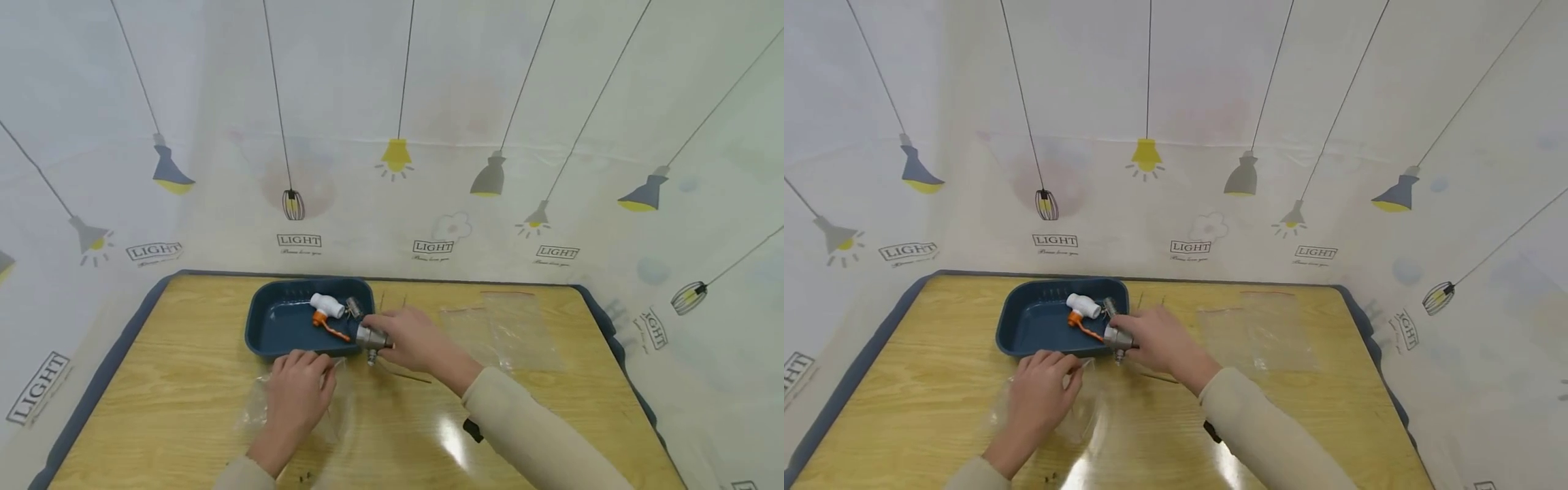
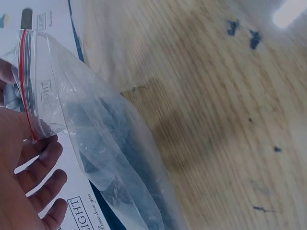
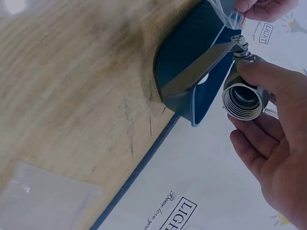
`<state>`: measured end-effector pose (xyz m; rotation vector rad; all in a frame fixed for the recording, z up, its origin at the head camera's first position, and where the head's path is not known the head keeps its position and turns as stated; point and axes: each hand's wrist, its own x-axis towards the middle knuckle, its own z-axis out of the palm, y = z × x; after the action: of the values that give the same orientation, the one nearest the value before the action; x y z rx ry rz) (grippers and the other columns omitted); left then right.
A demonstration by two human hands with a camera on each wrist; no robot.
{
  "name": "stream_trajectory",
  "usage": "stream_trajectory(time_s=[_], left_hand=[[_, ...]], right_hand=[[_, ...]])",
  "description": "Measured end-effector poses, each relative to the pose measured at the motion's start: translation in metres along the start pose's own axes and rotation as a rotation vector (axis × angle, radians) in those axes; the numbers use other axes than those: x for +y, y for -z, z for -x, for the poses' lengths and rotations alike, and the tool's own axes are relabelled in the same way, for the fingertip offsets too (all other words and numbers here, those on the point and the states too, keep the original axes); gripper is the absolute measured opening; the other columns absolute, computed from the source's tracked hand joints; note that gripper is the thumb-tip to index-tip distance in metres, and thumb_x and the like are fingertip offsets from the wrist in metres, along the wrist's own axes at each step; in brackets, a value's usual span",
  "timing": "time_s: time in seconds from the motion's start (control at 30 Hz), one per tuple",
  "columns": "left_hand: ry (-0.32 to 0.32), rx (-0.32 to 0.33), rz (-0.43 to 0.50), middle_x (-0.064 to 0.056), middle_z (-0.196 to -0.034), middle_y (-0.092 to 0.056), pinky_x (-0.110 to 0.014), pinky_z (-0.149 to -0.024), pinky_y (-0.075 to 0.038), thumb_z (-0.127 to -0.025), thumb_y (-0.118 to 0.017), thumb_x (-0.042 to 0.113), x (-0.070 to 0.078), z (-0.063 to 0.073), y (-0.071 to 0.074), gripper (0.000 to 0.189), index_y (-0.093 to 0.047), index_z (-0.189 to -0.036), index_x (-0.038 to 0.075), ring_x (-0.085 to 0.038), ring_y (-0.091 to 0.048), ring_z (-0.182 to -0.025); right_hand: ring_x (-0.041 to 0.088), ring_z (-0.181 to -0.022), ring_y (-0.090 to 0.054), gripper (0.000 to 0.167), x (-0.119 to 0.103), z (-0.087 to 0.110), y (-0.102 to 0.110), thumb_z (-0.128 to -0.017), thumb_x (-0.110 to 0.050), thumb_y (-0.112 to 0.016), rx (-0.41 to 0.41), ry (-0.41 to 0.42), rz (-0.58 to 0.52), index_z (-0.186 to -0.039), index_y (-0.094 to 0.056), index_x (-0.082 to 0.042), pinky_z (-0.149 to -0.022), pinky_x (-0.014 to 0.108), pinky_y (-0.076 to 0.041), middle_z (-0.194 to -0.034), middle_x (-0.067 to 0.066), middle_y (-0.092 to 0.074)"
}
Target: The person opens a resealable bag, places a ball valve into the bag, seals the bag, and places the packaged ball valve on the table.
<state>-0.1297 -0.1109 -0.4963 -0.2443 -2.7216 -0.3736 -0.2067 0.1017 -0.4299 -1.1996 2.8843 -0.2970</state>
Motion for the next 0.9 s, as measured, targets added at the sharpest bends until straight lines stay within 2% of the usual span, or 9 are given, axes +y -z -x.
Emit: stream_trajectory(time_s=[0.17,0.33,0.5,0.6,0.8,0.9], left_hand=[[-0.019,0.019,0.018,0.005,-0.075,-0.070,-0.044,-0.084,-0.047,-0.082,-0.074,0.022,0.005,-0.003,-0.001,0.005,-0.072,-0.078,0.022,-0.020,-0.060,-0.084],[0.004,0.002,0.045,0.010,-0.069,-0.067,-0.043,-0.085,-0.047,-0.082,-0.075,0.022,0.011,-0.003,-0.001,0.005,-0.072,-0.079,0.023,-0.018,-0.059,-0.082],[0.016,-0.012,0.079,0.013,-0.067,-0.066,-0.044,-0.087,-0.047,-0.081,-0.077,0.023,0.019,-0.004,-0.001,0.004,-0.073,-0.084,0.022,-0.018,-0.058,-0.084],[0.013,-0.007,0.098,0.013,-0.067,-0.066,-0.045,-0.088,-0.047,-0.081,-0.077,0.023,0.024,-0.005,-0.001,0.006,-0.072,-0.085,0.022,-0.018,-0.059,-0.085],[-0.003,0.005,0.117,0.014,-0.066,-0.067,-0.044,-0.088,-0.047,-0.080,-0.079,0.025,0.032,-0.006,-0.001,0.008,-0.072,-0.084,0.025,-0.017,-0.060,-0.085],[-0.011,0.009,0.119,0.015,-0.065,-0.066,-0.044,-0.086,-0.048,-0.080,-0.079,0.027,0.036,-0.006,-0.001,0.008,-0.071,-0.082,0.026,-0.016,-0.060,-0.084]], right_hand=[[0.010,-0.083,-0.065,0.049,-0.001,0.021,-0.002,-0.081,-0.026,-0.079,0.027,0.010,-0.022,-0.127,-0.062,-0.024,-0.070,0.029,-0.053,-0.109,-0.004,-0.071],[0.010,-0.090,-0.067,0.052,-0.005,0.037,-0.005,-0.081,-0.029,-0.078,0.018,0.018,-0.037,-0.129,-0.060,-0.024,-0.076,0.030,-0.055,-0.113,-0.005,-0.070],[0.009,-0.088,-0.067,0.053,-0.011,0.051,-0.009,-0.080,-0.029,-0.079,0.042,0.069,-0.029,-0.129,-0.060,-0.023,-0.077,0.030,-0.055,-0.108,-0.005,-0.071],[0.007,-0.084,-0.065,0.054,-0.016,0.057,-0.009,-0.079,-0.032,-0.079,0.050,0.124,0.005,-0.129,-0.060,-0.024,-0.077,0.030,-0.054,-0.104,-0.007,-0.070],[0.007,-0.084,-0.065,0.057,-0.024,0.069,-0.014,-0.076,-0.037,-0.081,0.083,0.300,0.120,-0.128,-0.060,-0.025,-0.078,0.030,-0.054,-0.103,-0.009,-0.069],[0.008,-0.083,-0.064,0.056,-0.028,0.073,-0.018,-0.076,-0.036,-0.079,0.086,0.349,0.160,-0.128,-0.060,-0.028,-0.077,0.029,-0.053,-0.102,-0.010,-0.068]])
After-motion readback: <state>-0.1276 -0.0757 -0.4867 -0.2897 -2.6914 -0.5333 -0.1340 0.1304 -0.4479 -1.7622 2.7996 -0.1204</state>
